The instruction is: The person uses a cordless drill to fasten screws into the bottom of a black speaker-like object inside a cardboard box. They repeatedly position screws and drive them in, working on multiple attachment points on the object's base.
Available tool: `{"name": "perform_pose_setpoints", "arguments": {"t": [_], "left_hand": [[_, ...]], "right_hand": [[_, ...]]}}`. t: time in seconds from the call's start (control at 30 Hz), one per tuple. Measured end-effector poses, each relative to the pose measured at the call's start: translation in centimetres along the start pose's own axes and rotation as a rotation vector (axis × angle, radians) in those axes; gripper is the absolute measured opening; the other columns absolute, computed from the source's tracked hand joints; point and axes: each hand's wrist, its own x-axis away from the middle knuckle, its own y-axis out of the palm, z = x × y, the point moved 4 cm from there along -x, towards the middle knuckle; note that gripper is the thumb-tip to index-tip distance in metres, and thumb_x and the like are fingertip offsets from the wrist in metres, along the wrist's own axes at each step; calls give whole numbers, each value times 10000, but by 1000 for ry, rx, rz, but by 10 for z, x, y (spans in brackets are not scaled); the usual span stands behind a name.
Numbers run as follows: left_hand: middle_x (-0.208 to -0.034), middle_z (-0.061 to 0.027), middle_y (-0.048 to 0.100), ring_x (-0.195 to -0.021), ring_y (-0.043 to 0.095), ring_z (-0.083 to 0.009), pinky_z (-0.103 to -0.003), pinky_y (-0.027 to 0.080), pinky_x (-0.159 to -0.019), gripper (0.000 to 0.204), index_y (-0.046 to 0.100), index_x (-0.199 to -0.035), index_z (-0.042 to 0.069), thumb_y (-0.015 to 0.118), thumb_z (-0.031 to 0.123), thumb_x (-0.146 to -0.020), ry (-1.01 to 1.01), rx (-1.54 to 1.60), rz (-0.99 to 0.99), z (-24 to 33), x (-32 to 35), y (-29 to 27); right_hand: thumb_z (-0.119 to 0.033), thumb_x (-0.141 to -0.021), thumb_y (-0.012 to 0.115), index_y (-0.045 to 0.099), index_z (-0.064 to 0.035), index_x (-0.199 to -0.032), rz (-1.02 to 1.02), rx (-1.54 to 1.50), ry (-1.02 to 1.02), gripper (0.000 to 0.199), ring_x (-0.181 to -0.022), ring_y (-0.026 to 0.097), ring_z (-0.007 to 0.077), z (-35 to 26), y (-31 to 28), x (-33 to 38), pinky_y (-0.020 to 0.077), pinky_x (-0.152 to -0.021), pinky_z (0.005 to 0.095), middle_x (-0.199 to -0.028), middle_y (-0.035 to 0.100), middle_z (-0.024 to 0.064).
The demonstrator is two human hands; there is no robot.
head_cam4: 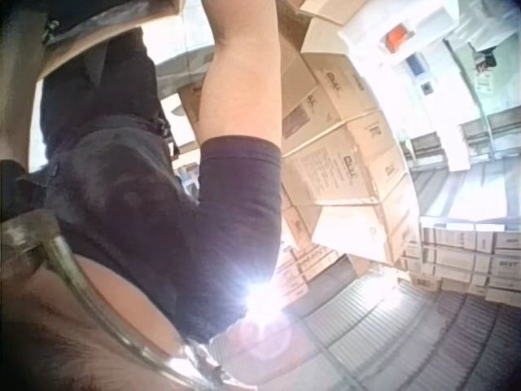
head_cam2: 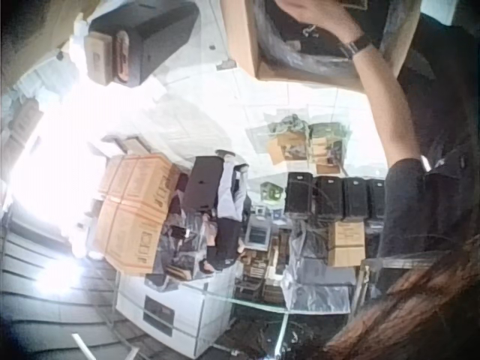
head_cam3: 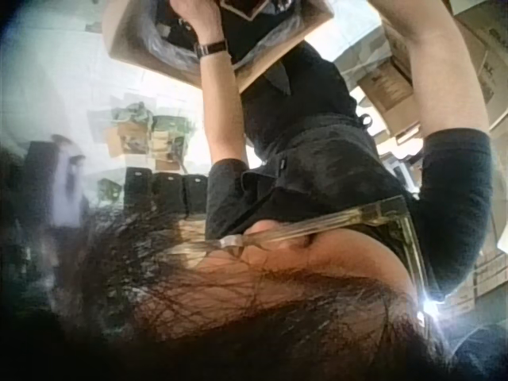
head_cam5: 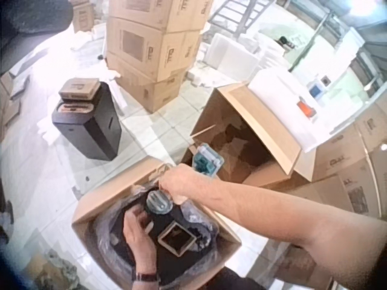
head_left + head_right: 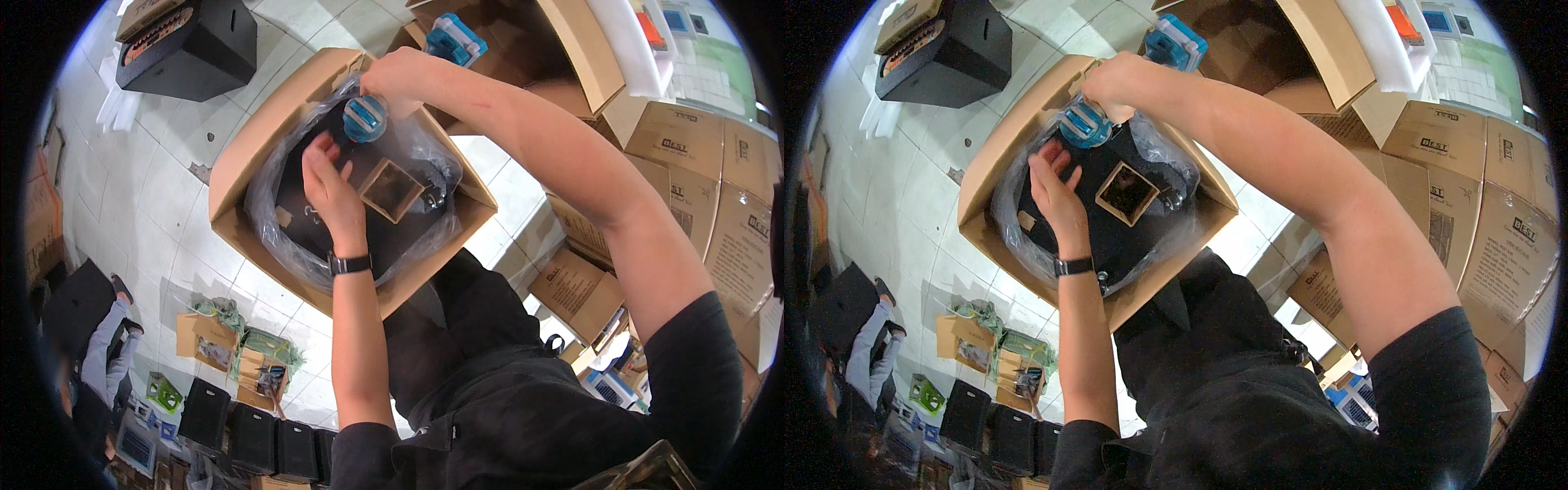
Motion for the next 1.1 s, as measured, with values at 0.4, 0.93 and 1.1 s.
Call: {"name": "perform_pose_setpoints", "arguments": {"t": [0.4, 0.93, 1.1], "left_hand": [[-1023, -199, 756, -972, 740, -426, -505, 596, -868, 216, 773, -1107, 58, 727, 144, -915, 55, -1226, -359, -93, 59, 28], [-1013, -196, 733, -937, 725, -417, -486, 602, -824, 186, 743, -1086, 18, 652, 125, -964, 90, -1361, -498, -114, 54, 34], [-1040, -152, 685, -926, 704, -393, -504, 580, -783, 167, 705, -1116, 63, 624, 163, -1011, 180, -1078, -531, -65, 69, 12]], "right_hand": [[-190, -741, 750, 739, -172, -1311, -51, -255, 193, 570, -1059, 752, 362, 2, 13, 32, 607, -889, 466, -1135, 771, 149], [-155, -752, 796, 748, -217, -1255, 216, -297, -145, 509, -1063, 732, 360, 58, 63, 35, 596, -872, 468, -1104, 776, 112], [-66, -751, 760, 772, -237, -1209, 212, -171, -282, 489, -1012, 740, 339, 46, 50, 42, 597, -835, 450, -1038, 780, 82]]}}
